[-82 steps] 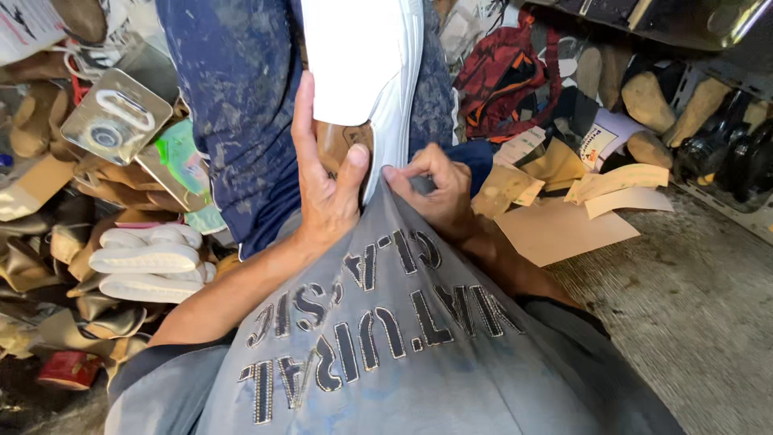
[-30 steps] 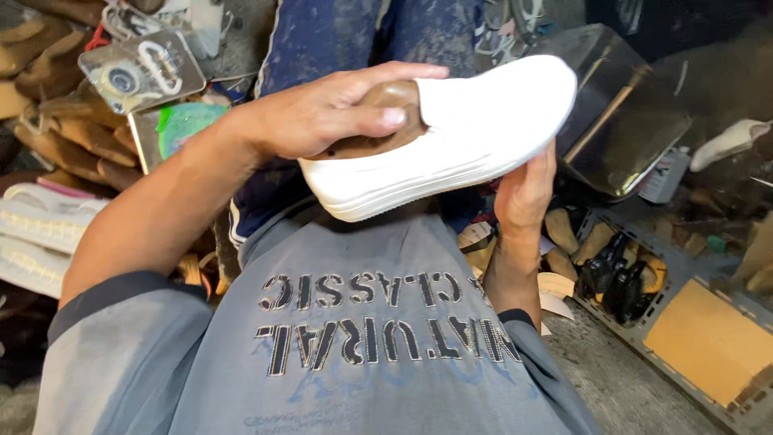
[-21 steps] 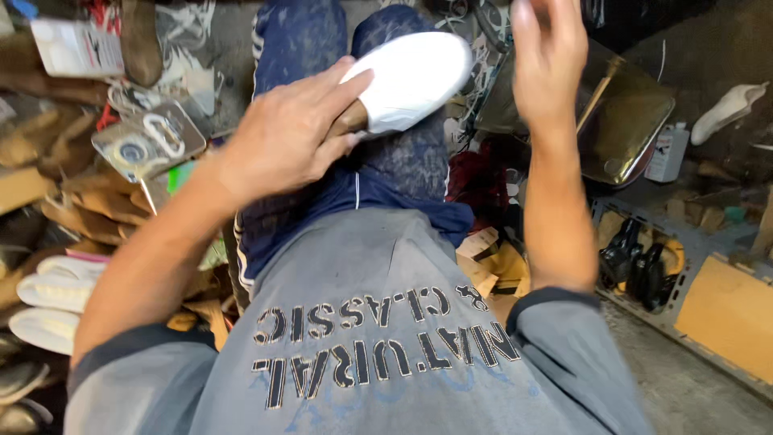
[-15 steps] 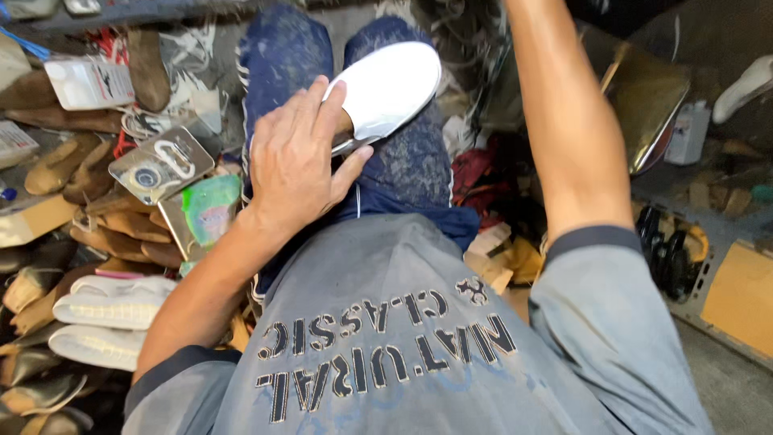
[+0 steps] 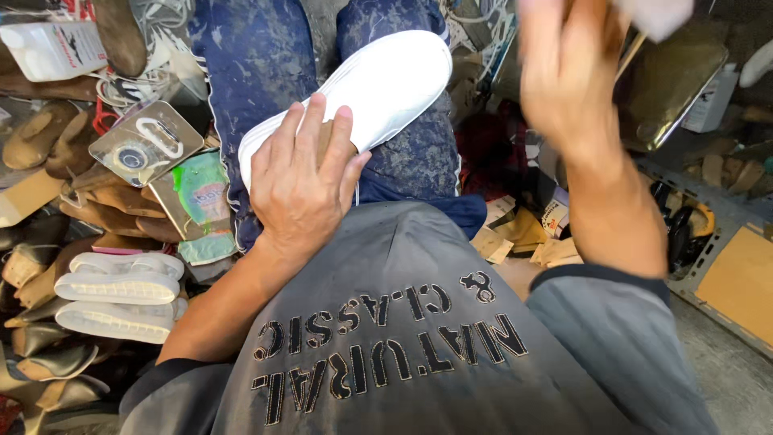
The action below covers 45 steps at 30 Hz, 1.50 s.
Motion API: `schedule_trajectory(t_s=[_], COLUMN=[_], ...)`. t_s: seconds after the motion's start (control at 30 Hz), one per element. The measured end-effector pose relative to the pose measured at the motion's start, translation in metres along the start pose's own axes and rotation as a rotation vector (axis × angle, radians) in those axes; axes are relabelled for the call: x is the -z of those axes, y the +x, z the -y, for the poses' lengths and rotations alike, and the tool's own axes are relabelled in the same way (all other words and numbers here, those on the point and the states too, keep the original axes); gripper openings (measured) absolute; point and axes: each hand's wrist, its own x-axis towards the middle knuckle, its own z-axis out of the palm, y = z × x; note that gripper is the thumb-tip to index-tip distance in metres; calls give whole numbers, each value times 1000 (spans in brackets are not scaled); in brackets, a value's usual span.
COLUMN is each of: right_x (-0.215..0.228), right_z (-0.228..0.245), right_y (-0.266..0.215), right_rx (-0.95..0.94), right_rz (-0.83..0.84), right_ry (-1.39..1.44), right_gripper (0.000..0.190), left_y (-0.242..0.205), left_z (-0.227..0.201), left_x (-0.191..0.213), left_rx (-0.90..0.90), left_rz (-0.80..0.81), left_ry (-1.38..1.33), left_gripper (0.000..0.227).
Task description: The person constructs a white leather shoe by stretching the upper over a wooden shoe last using pliers, hammering the leather to secure it, and applying adhesive to the edges by hand.
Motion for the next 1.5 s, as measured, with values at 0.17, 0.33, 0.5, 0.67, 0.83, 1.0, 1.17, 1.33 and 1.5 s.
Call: schedule_trajectory(t_s=[0.17,0.33,0.5,0.67,0.83,1.0,1.17,1.33,1.5], right_x=[60,63,84,50,41,33,42,48,56], right_z=[18,22,14,20,38,73,132,139,84], right_y=[-10,26,69,27,13,-62,-80,-91,-80], right_rx=[-334,-34,31,-89,-72,-260,-422,-561,-836], right_rz=[225,268,170,208,261,133,121,95,45], right_ry=[1287,1033,1507,1059,1107,864,868,931,1127], right_gripper=[29,30,49,22,29,54,37,20,40], left_y=[-5,-6,-9,-3,3,22,31,30,25], left_z=[-11,-16,-18,-12,-7,-2,7,13,6], left_x=[-1,-3,-3,-1,1,11,14,12,7], left_rx=[-44,-59,-78,-86,-64,-42,-66,-92,-86], left_rz=[-4,-1,-58,-30,16,90,87,48,66], left_ry=[-5,-2,23,-1,27,78,41,42,60], left_gripper=[40,39,36,42,44,48,48,47,49])
